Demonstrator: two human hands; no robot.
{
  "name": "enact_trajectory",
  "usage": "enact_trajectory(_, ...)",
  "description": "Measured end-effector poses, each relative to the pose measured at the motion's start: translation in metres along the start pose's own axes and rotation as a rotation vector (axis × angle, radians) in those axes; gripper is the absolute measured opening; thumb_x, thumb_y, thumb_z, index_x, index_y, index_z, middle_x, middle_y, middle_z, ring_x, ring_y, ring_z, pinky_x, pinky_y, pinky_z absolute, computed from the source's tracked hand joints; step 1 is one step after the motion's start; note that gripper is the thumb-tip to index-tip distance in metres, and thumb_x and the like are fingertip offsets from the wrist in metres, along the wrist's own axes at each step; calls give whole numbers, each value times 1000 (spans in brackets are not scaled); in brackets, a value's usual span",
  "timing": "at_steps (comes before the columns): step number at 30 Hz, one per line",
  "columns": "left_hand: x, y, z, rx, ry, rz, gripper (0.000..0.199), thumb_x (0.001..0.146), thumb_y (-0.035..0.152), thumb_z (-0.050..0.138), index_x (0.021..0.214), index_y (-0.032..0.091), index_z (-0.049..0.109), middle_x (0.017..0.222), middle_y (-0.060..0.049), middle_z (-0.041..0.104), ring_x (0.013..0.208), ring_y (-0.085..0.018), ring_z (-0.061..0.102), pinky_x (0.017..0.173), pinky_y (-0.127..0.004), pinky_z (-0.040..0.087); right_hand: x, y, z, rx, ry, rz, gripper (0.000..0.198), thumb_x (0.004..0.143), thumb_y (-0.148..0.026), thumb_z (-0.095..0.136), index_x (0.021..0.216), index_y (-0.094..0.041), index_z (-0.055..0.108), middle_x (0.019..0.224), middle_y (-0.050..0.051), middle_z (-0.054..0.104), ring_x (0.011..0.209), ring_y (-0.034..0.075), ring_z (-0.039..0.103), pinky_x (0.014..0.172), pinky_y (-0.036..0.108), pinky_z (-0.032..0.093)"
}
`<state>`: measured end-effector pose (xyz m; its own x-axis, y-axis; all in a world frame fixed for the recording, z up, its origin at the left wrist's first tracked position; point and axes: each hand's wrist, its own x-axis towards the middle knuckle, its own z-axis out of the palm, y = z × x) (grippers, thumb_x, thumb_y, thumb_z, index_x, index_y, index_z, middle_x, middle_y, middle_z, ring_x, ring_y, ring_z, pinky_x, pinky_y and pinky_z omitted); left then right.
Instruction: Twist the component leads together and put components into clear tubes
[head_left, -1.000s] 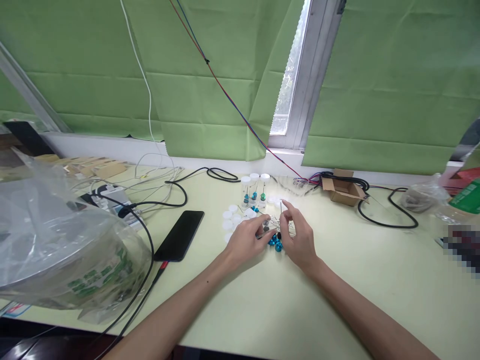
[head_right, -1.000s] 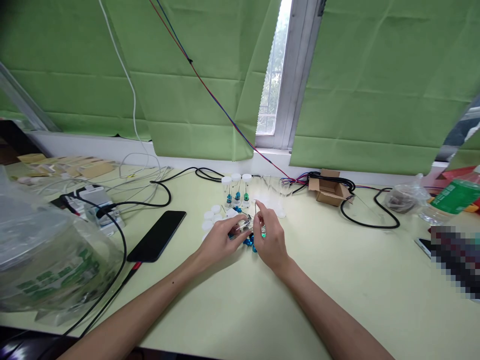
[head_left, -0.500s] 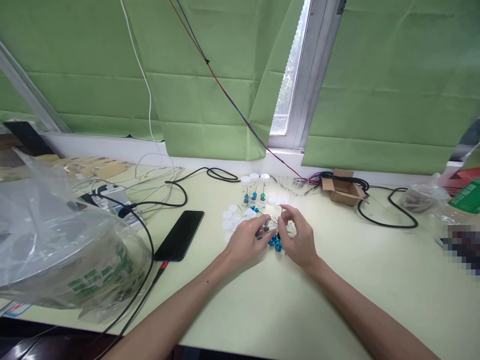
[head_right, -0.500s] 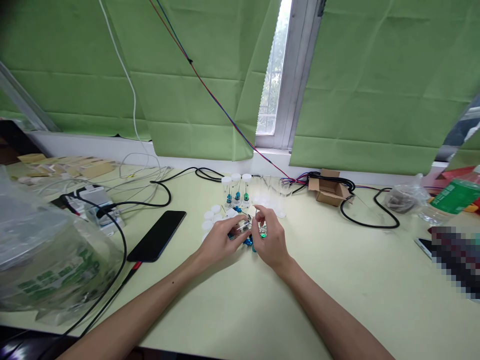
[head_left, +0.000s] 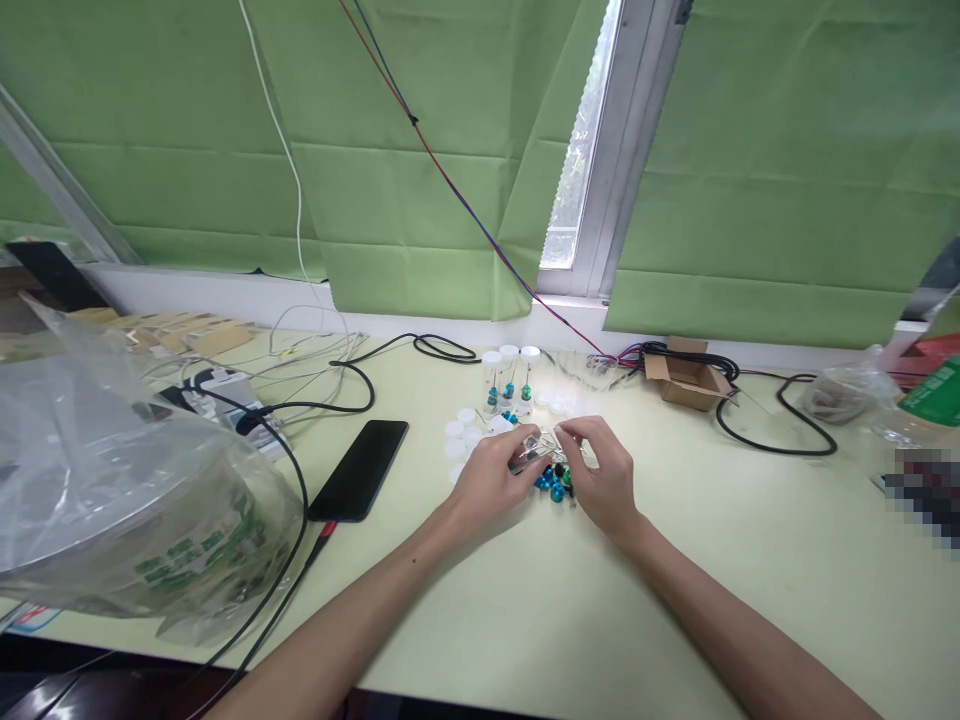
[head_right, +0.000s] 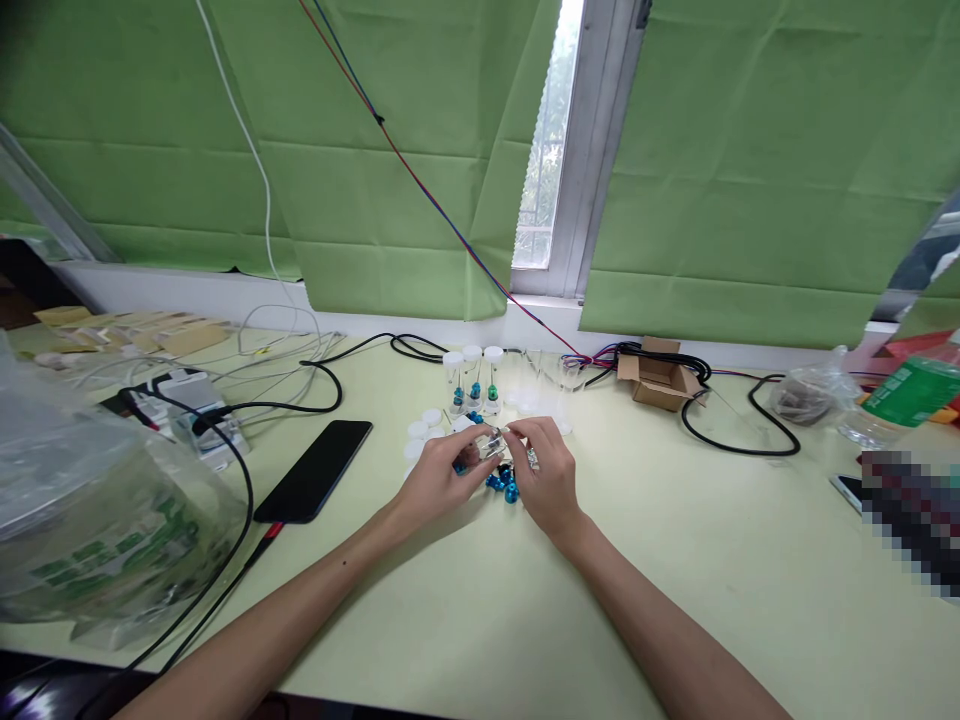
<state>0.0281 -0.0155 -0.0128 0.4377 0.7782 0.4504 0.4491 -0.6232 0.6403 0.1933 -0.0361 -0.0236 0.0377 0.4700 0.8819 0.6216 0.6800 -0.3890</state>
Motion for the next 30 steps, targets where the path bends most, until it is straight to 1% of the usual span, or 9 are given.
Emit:
enact_trajectory(5,2,-1,0,-101,67,-87,31,86,43,60,108,21,64,61,4,51,58,-13,46,59,-25,38,0,0,0,-1,42,-8,12,95,-12,50,96,-20,59,85,5,62,79,18,59,69,33,50)
enact_trajectory(7,4,0,-1,-205,138,-124,30,85,44,63,105,21,64,61,4,53,57,-12,48,58,-24,39,0,1,1,-16,47,5,12,95,-12,50,98,-20,59,85,5,62,78,18,58,70,33,49)
enact_trajectory(10,8,1,-5,-444,235,-183,29,85,46,63,99,21,61,58,5,51,49,-11,47,51,-23,39,-1,4,1,-40,27,32,10,95,-14,50,99,-20,58,86,5,61,77,18,57,70,34,48)
enact_trajectory(13,12,0,-9,-675,311,-230,28,86,48,61,94,22,56,57,6,51,43,-10,46,45,-22,38,-3,8,2,-44,-60,46,9,95,-16,50,100,-20,57,87,6,61,81,20,57,71,34,48)
enact_trajectory(15,13,-1,-11,-755,371,-253,28,86,48,61,92,22,54,59,5,53,43,-10,48,44,-22,40,-6,10,4,-46,-179,44,9,94,-17,52,101,-20,57,88,7,61,85,21,57,74,36,48)
enact_trajectory(19,15,-2,-14,-688,471,-257,28,85,47,63,91,21,54,54,6,53,43,-10,48,45,-21,41,-10,3,8,-102,-450,16,11,94,-19,54,104,-20,58,99,9,64,96,25,56,85,41,46)
enact_trajectory(22,15,0,-16,-606,532,-244,27,86,46,63,91,21,54,52,7,51,44,-9,47,47,-20,41,-12,-9,10,-144,-602,-68,17,95,-20,53,111,-20,58,103,9,65,101,25,54,90,43,43)
enact_trajectory(26,14,3,-18,-446,633,-233,27,85,45,64,92,21,55,55,6,48,47,-9,46,49,-20,40,-12,-23,15,-176,-706,-184,22,97,-23,50,118,-18,56,116,12,64,113,27,51,98,47,38)
enact_trajectory(30,13,2,-18,-341,713,-215,25,85,43,64,96,21,56,61,5,51,52,-10,49,54,-21,44,-14,-31,22,-184,-778,-263,30,99,-28,47,128,-18,51,129,13,61,123,28,46,102,49,34)
